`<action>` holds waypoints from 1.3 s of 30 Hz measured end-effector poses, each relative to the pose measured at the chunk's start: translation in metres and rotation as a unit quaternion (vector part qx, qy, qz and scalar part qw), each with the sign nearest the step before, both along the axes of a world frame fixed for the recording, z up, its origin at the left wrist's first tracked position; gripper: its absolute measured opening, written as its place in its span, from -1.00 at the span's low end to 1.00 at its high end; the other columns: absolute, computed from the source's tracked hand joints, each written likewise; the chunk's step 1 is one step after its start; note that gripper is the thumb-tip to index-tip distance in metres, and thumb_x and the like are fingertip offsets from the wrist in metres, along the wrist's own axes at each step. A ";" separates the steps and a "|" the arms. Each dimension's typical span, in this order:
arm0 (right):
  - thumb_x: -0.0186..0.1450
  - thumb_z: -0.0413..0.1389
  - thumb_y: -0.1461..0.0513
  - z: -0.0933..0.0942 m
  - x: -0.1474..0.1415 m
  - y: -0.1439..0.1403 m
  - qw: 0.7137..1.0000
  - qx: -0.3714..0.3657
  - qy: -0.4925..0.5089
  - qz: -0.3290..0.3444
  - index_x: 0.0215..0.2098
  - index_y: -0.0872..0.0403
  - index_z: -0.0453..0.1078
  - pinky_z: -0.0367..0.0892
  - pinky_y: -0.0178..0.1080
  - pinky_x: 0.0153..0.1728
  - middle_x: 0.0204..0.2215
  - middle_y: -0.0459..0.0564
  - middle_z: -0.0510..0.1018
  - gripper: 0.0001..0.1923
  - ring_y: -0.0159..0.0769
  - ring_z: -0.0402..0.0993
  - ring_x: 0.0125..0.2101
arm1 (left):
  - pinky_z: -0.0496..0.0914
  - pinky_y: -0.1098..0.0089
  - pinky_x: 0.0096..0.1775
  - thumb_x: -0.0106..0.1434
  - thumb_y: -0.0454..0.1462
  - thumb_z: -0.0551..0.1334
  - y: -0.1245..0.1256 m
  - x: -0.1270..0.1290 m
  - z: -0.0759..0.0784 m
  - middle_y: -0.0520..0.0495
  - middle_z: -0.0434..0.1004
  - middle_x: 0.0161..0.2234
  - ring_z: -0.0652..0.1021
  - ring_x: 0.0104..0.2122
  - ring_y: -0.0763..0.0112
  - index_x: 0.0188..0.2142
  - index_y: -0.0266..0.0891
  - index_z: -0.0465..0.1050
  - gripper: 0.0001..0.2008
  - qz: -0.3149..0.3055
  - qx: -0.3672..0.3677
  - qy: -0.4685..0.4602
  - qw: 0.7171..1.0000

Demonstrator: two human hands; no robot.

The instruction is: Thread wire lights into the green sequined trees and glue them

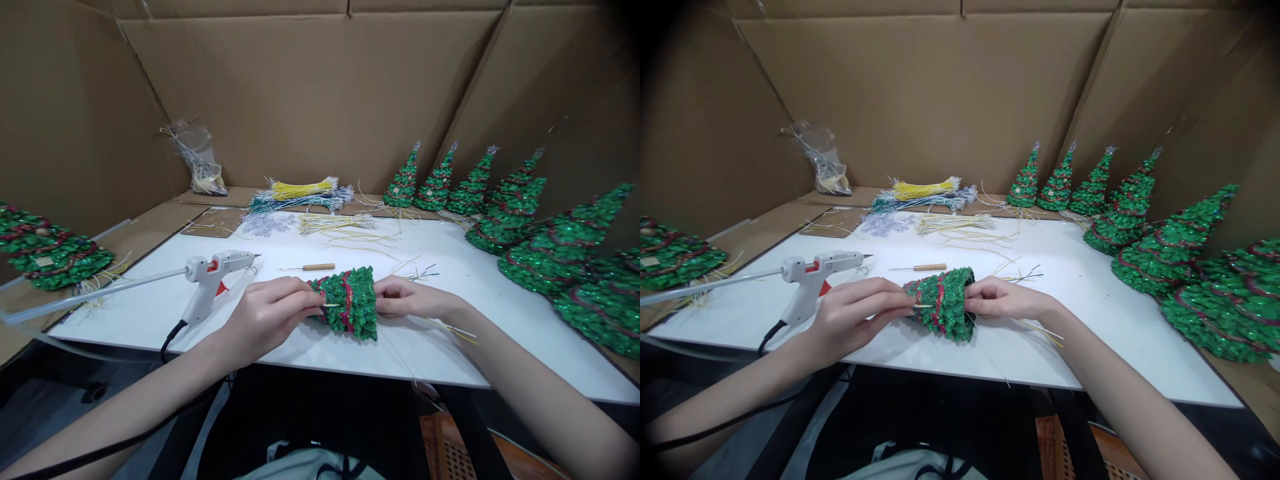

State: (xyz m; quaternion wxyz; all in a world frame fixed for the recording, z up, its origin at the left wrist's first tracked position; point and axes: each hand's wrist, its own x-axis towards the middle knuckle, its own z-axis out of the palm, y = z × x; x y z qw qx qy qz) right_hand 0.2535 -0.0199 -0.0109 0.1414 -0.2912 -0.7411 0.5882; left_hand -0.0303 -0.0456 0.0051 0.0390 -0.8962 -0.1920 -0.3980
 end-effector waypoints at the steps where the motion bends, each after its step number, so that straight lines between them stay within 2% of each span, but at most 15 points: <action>1: 0.33 0.06 -0.07 0.000 0.000 0.000 1.000 -0.001 -0.002 -0.001 -0.38 0.17 0.34 -0.11 -0.35 -0.57 -0.59 -0.21 0.09 -0.55 -0.50 -0.04 -0.57 | 0.42 0.53 -0.33 0.30 -0.39 0.23 0.000 -0.001 0.000 0.00 0.58 -0.35 0.58 -0.38 0.51 -0.22 -0.21 0.50 -0.90 0.006 0.020 0.010 1.000; 6: 0.33 0.06 -0.06 0.000 0.000 0.001 1.000 0.008 -0.005 -0.004 -0.31 0.19 0.41 -0.06 -0.35 -0.54 -0.55 -0.17 0.16 -0.55 -0.47 0.01 -0.53 | 0.35 0.48 -0.40 0.28 -0.47 0.18 0.001 -0.004 0.003 0.00 0.58 -0.38 0.55 -0.43 0.48 -0.24 -0.22 0.48 -0.84 0.018 0.095 0.050 0.994; 13: 0.33 0.06 -0.04 0.005 -0.003 -0.001 1.000 0.031 0.005 -0.002 -0.32 0.20 0.43 0.07 -0.35 -0.47 -0.49 -0.12 0.29 -0.57 -0.44 0.11 -0.47 | 0.35 0.50 -0.38 0.33 -0.41 0.17 0.003 -0.002 0.011 -0.01 0.58 -0.40 0.55 -0.43 0.49 -0.26 -0.24 0.48 -0.88 0.014 0.098 0.072 0.992; 17: 0.33 0.06 -0.04 0.004 -0.004 -0.001 0.999 0.039 0.004 -0.001 -0.27 0.20 0.46 0.15 -0.35 -0.43 -0.45 -0.08 0.37 -0.56 -0.42 0.17 -0.44 | 0.33 0.49 -0.37 0.37 -0.42 0.08 0.008 -0.001 0.011 0.00 0.57 -0.41 0.53 -0.44 0.51 -0.28 -0.21 0.46 -0.80 0.013 0.107 0.084 0.991; 22: 0.31 0.09 -0.03 0.005 -0.005 -0.003 1.000 0.029 0.006 -0.010 -0.14 0.19 0.48 0.25 -0.31 -0.34 -0.36 -0.01 0.46 -0.55 -0.34 0.27 -0.35 | 0.29 0.46 -0.39 0.34 -0.43 0.09 0.014 0.000 0.008 0.01 0.56 -0.43 0.49 -0.45 0.47 -0.33 -0.22 0.41 -0.82 0.013 0.135 0.108 0.985; 26: 0.33 0.09 0.00 0.005 -0.007 -0.004 1.000 0.026 0.001 -0.015 -0.13 0.21 0.47 0.23 -0.31 -0.36 -0.38 -0.03 0.44 -0.57 -0.36 0.24 -0.38 | 0.22 0.43 -0.43 0.32 -0.47 0.07 0.014 0.004 0.008 0.02 0.52 -0.48 0.45 -0.50 0.46 -0.35 -0.22 0.40 -0.79 0.009 0.144 0.112 0.983; 35: 0.34 0.06 0.02 0.002 -0.008 -0.001 0.997 0.070 0.001 -0.014 -0.30 0.21 0.42 0.07 -0.35 -0.48 -0.50 -0.12 0.28 -0.61 -0.43 0.09 -0.48 | 0.16 0.40 -0.48 0.35 -0.47 0.01 0.008 0.011 0.011 0.04 0.36 -0.55 0.33 -0.54 0.44 -0.39 -0.24 0.36 -0.75 0.009 0.132 0.150 0.980; 39: 0.32 0.07 0.05 0.000 -0.010 -0.002 0.996 0.084 0.004 -0.027 -0.33 0.21 0.41 0.11 -0.35 -0.46 -0.49 -0.11 0.31 -0.66 -0.42 0.13 -0.47 | 0.17 0.41 -0.48 0.37 -0.47 -0.03 0.006 0.011 0.012 0.03 0.33 -0.53 0.31 -0.53 0.44 -0.38 -0.24 0.35 -0.72 0.000 0.109 0.164 0.980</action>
